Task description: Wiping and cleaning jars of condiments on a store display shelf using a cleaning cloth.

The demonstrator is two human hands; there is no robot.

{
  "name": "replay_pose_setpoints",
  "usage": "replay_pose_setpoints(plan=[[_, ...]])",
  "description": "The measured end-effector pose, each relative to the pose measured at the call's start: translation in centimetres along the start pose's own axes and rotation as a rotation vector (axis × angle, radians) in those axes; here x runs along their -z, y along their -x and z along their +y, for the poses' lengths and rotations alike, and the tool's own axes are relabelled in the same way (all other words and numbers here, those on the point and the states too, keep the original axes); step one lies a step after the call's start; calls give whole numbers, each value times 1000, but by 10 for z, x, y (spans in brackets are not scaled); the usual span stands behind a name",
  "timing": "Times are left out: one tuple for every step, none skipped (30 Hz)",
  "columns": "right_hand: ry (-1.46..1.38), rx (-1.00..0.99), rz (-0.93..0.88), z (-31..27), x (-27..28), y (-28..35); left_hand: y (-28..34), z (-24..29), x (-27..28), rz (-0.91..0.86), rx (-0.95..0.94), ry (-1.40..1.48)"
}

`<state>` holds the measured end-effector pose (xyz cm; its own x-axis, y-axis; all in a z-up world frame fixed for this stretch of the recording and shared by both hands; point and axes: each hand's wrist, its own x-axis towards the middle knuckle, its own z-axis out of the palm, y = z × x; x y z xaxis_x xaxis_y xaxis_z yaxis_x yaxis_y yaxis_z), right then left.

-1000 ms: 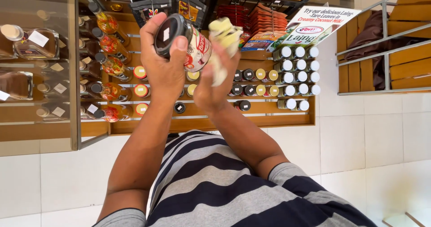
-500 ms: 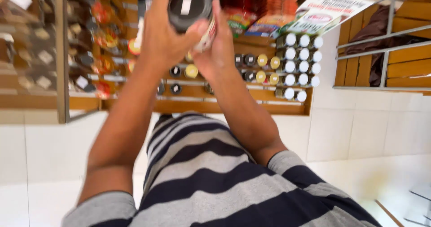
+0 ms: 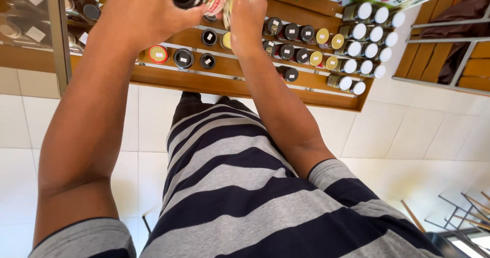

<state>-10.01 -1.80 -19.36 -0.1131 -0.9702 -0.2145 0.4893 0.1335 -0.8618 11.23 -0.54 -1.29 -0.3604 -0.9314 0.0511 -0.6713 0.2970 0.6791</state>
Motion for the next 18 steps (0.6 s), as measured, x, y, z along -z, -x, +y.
replay_pose_setpoints(plan=[[125,-66,21,6,6,-1,0,-4,0,-14,49,51],[124,-78,35,5,2,8,2,-18,-8,-31,55,56],[183,-222,11,4,-2,15,4,-33,-16,-46,49,46],[240,-369,-10,3,-5,22,5,-46,-25,-62,44,38],[238,-383,4,12,-2,25,4,-56,-35,-80,50,45],[200,-433,-65,22,1,27,5,-67,-46,-88,23,30],[160,-484,-133,33,4,30,6,-78,-56,-97,-4,15],[152,-493,-120,39,5,31,6,-87,-65,-114,-1,17],[140,-548,-151,45,6,32,7,-96,-74,-133,-2,-53],[127,-598,-183,52,7,32,6,-105,-83,-151,-9,-125],[118,-603,-171,66,12,32,7,-109,-87,-166,-11,-123],[143,-689,-147,79,18,31,6,-113,-92,-192,-9,-114],[166,-775,-125,92,24,30,6,-116,-97,-218,-7,-106],[158,-774,-116,104,27,31,8,-129,-109,-227,-13,-106],[164,-838,-91,116,30,31,10,-142,-120,-259,-9,-121],[168,-901,-67,128,32,31,11,-154,-131,-290,-5,-138],[160,-901,-60,131,31,31,10,-161,-135,-299,-9,-140],[203,-940,-59,134,31,31,9,-168,-140,-346,4,-157]])
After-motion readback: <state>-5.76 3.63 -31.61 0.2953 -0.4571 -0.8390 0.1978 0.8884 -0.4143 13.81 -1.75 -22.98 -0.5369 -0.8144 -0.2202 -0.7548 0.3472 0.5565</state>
